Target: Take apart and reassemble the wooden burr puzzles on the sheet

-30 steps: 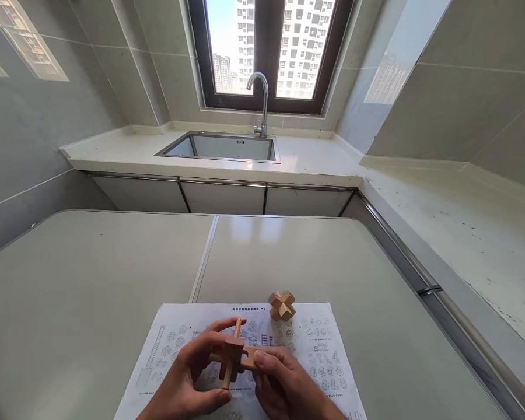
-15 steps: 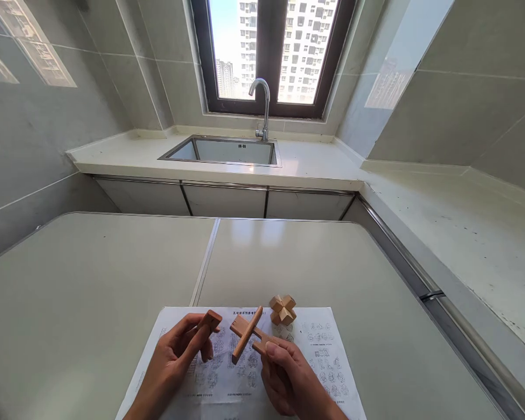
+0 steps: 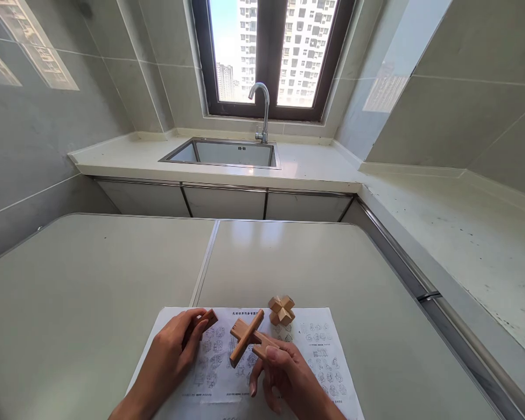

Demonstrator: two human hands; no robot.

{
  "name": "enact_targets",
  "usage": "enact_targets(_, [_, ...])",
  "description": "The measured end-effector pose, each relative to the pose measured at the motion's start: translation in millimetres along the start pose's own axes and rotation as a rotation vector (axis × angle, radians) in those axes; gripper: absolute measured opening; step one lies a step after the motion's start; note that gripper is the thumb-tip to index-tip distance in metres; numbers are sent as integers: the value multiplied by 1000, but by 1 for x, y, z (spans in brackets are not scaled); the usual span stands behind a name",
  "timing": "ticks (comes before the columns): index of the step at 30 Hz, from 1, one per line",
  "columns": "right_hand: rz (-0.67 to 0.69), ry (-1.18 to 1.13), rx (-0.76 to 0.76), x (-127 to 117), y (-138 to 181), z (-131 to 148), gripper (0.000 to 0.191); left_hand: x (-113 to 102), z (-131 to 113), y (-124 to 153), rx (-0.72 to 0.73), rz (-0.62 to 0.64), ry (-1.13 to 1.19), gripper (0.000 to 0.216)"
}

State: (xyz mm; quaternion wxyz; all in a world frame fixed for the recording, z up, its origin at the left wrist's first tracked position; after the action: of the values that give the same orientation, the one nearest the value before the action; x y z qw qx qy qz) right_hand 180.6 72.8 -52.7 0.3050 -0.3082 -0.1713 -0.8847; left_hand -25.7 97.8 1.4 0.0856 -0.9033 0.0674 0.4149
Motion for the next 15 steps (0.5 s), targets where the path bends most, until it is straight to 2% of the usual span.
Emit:
enact_targets(8, [-20,-19,16,-10,0,-10,61,-2,9,-3,37,-7,-158,35])
enact_targets(15, [-8,-17,18,-6,-1,-7,63,-9,9,-5,36,-32,-215,37])
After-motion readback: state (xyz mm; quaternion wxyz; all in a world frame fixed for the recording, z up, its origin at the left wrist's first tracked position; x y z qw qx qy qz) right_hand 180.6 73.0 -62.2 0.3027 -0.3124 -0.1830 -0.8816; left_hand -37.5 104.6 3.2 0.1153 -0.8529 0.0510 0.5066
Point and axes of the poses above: each hand's wrist, its own y-axis away from the middle knuckle, its own x-axis out of the palm, z = x × y, the point moved 8 cm from there along -y, towards the middle knuckle, and after that the axes turned 8 degrees about z, right-handed, at the moved point
